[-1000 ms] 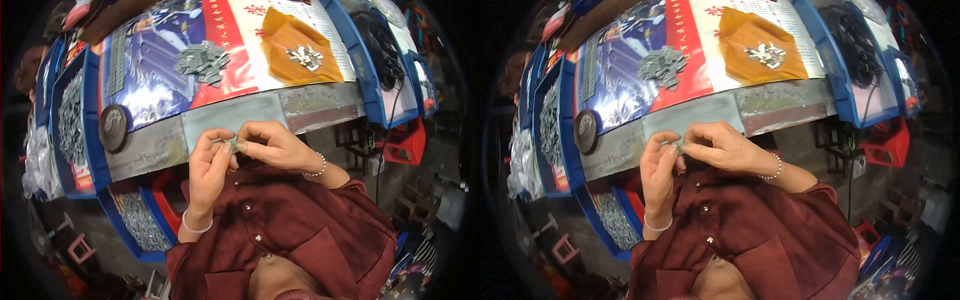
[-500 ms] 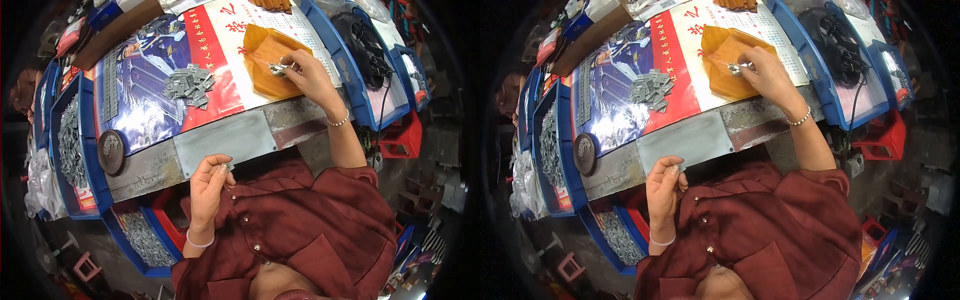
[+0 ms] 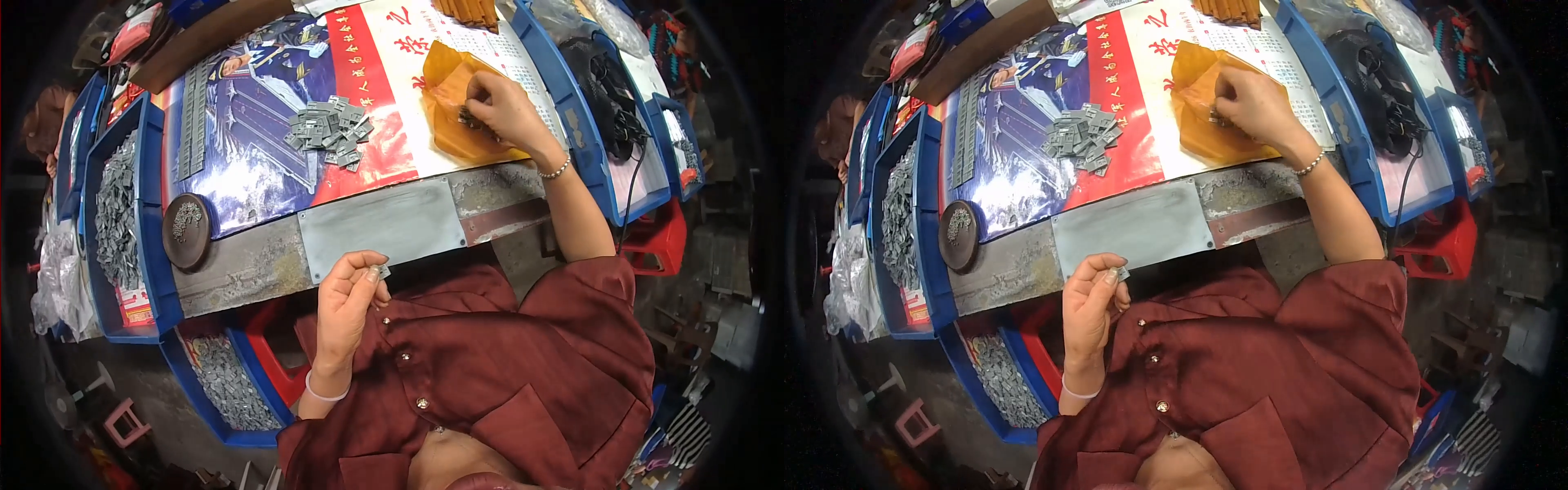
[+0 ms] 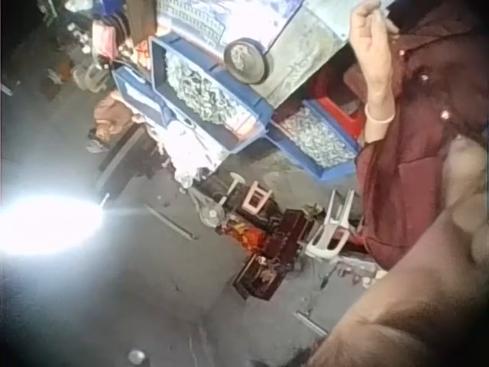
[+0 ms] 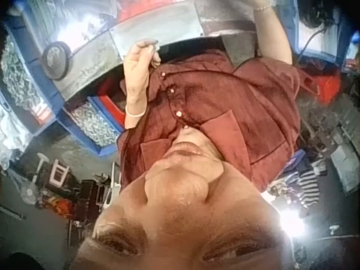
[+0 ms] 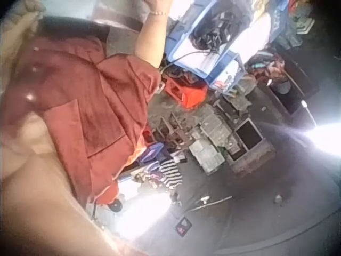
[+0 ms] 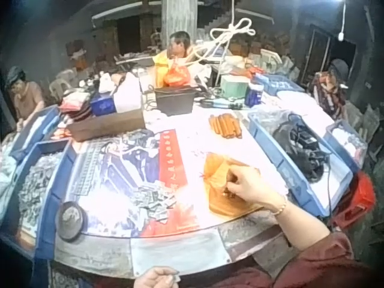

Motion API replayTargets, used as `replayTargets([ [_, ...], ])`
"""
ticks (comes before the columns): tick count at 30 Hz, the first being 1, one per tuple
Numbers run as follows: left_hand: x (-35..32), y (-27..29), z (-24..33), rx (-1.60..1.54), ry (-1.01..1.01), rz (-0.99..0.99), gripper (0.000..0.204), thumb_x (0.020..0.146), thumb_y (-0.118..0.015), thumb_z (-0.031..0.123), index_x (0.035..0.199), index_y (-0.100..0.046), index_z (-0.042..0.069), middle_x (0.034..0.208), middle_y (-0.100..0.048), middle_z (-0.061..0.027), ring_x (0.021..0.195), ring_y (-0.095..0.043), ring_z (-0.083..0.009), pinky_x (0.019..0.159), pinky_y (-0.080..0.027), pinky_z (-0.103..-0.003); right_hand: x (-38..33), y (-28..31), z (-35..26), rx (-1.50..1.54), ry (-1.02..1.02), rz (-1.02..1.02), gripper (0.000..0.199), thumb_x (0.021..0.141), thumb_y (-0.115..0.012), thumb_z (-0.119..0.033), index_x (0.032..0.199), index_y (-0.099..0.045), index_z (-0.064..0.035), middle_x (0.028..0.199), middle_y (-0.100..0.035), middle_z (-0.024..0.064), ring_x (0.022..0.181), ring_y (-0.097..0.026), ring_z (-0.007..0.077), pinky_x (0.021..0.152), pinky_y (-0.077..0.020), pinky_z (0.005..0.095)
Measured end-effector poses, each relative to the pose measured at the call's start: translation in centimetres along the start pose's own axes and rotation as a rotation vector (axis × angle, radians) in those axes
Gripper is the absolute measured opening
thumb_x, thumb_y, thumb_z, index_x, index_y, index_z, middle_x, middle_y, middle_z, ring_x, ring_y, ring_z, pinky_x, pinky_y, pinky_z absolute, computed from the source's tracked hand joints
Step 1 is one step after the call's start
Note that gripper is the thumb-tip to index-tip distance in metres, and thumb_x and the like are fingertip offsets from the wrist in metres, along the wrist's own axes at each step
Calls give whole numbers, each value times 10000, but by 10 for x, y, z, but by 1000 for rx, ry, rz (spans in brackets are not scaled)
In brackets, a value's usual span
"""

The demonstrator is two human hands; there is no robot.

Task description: Manually inserting small metal pins into plastic hardware components at a workbench.

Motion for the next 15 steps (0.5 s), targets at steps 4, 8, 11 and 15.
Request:
replayTargets([
  [4,0,0,0,4,2,12,168,955,-509,94,1083,-569,4,705,-582,-1,611,-507,-45,577,-400,-180,5,8,9,133,72,24,99,831,-602,-49,869,-560,32,759,-609,50,665,-545,105,622,-469,260],
  [8,2,3,-4,-7,1,37,163,948,-504,82,1074,-569,1,677,-576,-12,575,-495,-50,542,-392,-176,-5,1,5,85,64,-31,153,832,-638,-77,933,-571,18,739,-591,53,681,-565,105,641,-480,259],
  [11,3,4,-4,8,18,5,171,959,-507,99,1090,-573,10,719,-579,13,638,-516,-37,600,-408,-180,-8,-9,-1,-57,220,21,160,834,-624,-81,964,-570,-5,828,-623,113,731,-623,205,658,-493,303],
  [15,4,3,-5,23,5,0,169,957,-509,93,1087,-574,7,708,-579,9,624,-516,-38,591,-408,-179,-3,-9,-2,-117,279,83,122,843,-578,-57,951,-563,0,838,-633,156,744,-634,288,653,-490,341],
])
Point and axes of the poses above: each hand's wrist, its own x-axis towards the middle knuckle, its own y-axis out of the back of the hand, z = x × y, the point moved 2 cm from there along x, towards the middle knuckle
